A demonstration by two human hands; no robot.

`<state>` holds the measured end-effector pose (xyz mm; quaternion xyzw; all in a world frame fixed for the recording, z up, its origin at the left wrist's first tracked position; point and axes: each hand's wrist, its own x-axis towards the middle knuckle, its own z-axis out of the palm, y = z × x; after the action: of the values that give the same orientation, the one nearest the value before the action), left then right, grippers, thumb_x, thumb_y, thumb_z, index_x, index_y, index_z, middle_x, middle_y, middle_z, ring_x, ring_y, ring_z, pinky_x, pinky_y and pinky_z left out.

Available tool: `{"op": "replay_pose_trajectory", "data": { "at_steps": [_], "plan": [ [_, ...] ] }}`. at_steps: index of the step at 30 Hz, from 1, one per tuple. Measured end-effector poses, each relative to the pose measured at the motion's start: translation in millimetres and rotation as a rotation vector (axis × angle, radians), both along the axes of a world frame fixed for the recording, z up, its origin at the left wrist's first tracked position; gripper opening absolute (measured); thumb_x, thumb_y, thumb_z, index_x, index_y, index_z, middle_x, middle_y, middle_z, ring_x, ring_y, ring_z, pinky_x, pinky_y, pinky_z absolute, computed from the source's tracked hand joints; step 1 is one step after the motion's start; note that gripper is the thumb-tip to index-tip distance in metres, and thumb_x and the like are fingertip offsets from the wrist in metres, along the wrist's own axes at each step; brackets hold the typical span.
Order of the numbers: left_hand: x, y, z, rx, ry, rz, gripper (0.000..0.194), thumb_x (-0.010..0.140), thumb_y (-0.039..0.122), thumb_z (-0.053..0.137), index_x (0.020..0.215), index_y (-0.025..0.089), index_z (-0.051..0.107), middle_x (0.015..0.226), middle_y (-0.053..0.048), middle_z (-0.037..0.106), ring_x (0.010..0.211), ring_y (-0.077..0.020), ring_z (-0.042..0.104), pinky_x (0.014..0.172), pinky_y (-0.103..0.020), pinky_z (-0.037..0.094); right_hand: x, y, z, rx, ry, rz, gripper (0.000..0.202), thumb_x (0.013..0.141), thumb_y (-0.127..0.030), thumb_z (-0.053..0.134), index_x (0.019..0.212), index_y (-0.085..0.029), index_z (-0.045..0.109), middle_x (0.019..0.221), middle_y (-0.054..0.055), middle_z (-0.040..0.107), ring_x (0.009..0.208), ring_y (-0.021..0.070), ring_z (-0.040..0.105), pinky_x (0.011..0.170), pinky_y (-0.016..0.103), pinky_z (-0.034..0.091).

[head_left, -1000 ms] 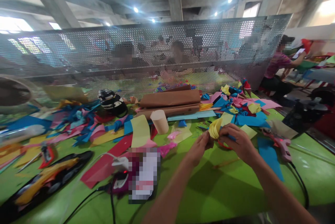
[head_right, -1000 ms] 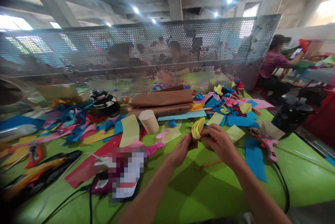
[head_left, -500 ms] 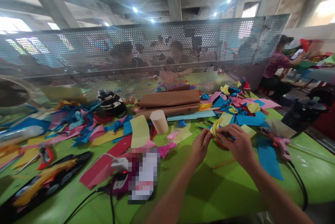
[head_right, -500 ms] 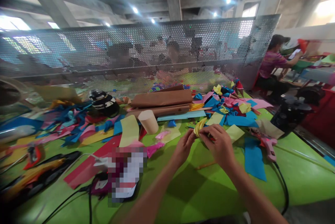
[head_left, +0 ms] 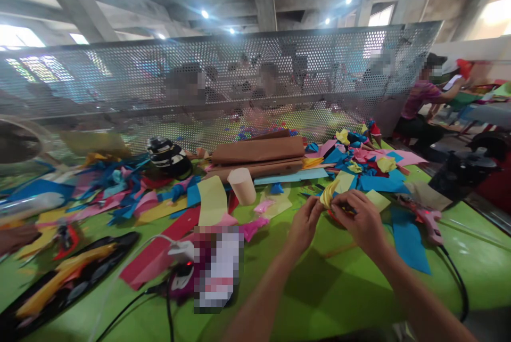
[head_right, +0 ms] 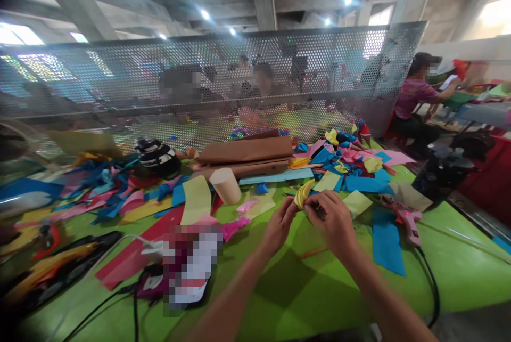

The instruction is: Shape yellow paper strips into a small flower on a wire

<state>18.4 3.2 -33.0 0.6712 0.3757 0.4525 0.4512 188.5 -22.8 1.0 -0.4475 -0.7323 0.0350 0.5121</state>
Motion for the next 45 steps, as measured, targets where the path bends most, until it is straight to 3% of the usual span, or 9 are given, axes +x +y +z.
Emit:
{"op": "replay_pose_trajectory", "data": {
  "at_steps": [8, 15, 22, 35, 45],
  "plan": [
    [2.6, 1.9, -3.9, -0.156, -0.164, -0.052, 0.047, 0.097, 0.059, 0.048, 0.116, 0.02, 0.066, 0.115, -0.007, 0.068, 0.107, -0.0208, 0.06, 0.097, -0.032, 0.047, -0.4, 1.0, 0.5, -0.008, -0.006, -0.005, 0.013, 0.089, -0.011, 0.063, 0.085, -0.023, 0.06, 0.081, 0.001, 0.062, 0.077, 0.0184, 0.06, 0.068, 0.029, 0.048],
    [4.2, 2.6, -6.8, -0.239, -0.247, -0.079, 0.057, 0.091, 0.068, 0.052, 0.117, 0.019, 0.066, 0.117, -0.008, 0.068, 0.107, -0.0206, 0.062, 0.098, -0.034, 0.048, 1.7, 1.2, -0.3, -0.004, 0.011, 0.02, 0.011, 0.091, -0.013, 0.063, 0.085, -0.023, 0.061, 0.082, 0.002, 0.063, 0.078, 0.0187, 0.061, 0.069, 0.029, 0.05],
    [2.8, 4.7, -10.2, -0.214, -0.177, -0.052, 0.054, 0.093, 0.066, 0.048, 0.118, 0.021, 0.064, 0.12, -0.007, 0.068, 0.108, -0.021, 0.063, 0.097, -0.035, 0.049, 2.1, -3.5, 5.3, -0.025, 0.064, 0.038, 0.002, 0.093, -0.023, 0.066, 0.091, -0.024, 0.066, 0.086, 0.004, 0.066, 0.08, 0.0204, 0.063, 0.07, 0.032, 0.052],
    [2.1, 2.4, -5.7, -0.106, -0.128, -0.055, 0.042, 0.099, 0.055, 0.047, 0.116, 0.022, 0.065, 0.117, -0.006, 0.068, 0.108, -0.0207, 0.061, 0.098, -0.033, 0.048, -1.7, -2.6, 3.5, 0.029, 0.003, 0.008, 0.004, 0.094, -0.022, 0.066, 0.09, -0.024, 0.068, 0.086, 0.004, 0.07, 0.082, 0.0208, 0.064, 0.074, 0.034, 0.052],
    [2.8, 2.3, -7.3, -0.099, -0.122, -0.053, 0.045, 0.097, 0.058, 0.047, 0.112, 0.02, 0.066, 0.11, -0.006, 0.068, 0.103, -0.02, 0.06, 0.096, -0.032, 0.048, -1.3, -0.3, 3.3, 0.041, -0.098, 0.003, 0.011, 0.093, -0.015, 0.062, 0.085, -0.024, 0.061, 0.083, 0.004, 0.066, 0.081, 0.0217, 0.061, 0.072, 0.034, 0.049]
  ]
}}
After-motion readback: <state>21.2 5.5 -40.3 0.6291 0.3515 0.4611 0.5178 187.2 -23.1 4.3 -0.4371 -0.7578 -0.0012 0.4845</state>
